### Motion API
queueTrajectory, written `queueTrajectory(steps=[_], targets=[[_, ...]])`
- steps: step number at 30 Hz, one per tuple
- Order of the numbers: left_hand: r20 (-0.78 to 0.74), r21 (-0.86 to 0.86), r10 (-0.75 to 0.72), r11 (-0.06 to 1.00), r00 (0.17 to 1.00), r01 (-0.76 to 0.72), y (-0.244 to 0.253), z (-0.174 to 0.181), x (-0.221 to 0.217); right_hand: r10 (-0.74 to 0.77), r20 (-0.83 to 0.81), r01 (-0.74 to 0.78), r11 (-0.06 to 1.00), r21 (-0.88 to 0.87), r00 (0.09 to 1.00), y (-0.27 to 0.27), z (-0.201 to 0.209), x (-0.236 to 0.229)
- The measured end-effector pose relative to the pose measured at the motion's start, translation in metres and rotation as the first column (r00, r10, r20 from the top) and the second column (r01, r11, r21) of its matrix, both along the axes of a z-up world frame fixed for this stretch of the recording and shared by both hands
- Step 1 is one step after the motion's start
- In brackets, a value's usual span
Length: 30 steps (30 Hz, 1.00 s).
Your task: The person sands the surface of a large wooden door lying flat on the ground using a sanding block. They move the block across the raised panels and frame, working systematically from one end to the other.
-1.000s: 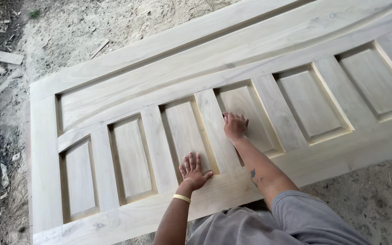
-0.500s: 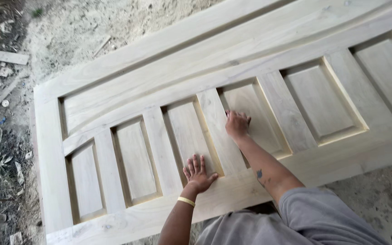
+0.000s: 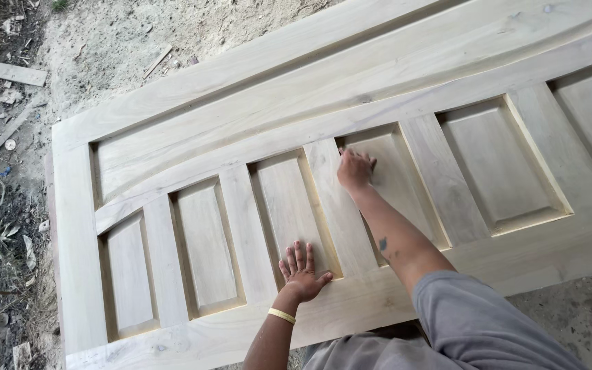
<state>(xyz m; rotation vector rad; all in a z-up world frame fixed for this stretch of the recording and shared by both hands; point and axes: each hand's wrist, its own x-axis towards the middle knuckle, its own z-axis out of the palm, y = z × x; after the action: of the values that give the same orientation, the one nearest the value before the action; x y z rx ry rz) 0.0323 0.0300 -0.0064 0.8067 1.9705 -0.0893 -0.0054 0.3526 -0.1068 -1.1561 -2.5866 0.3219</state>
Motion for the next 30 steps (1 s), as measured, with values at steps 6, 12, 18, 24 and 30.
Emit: queueTrajectory(steps=[6,12,18,24,30], targets=[[0.016,0.008,0.001,1.0,1.0,-0.001,-0.009,-0.002,0.007,0.025,-0.063,-0.021,0.998,0.053,0.998,-0.041,0.011,0.058],[0.03,0.001,-0.01,1.0,1.0,0.01,-0.004,0.0,-0.002,0.07,-0.04,-0.072,0.996,-0.059,0.997,-0.101,0.012,0.161],[0.051,0.004,-0.001,1.0,0.999,0.001,0.0,-0.001,-0.009,-0.051,0.018,0.053,0.991,-0.123,0.999,0.015,-0.006,-0.019],[-0.01,0.07,0.042,0.997,0.999,-0.041,-0.011,-0.005,0.006,-0.052,-0.029,0.049,0.993,-0.104,0.998,-0.031,0.008,0.045],[-0.079,0.127,0.033,0.992,0.996,-0.023,-0.013,-0.008,0.01,-0.011,0.14,0.048,0.963,-0.264,0.99,-0.117,0.041,0.189]])
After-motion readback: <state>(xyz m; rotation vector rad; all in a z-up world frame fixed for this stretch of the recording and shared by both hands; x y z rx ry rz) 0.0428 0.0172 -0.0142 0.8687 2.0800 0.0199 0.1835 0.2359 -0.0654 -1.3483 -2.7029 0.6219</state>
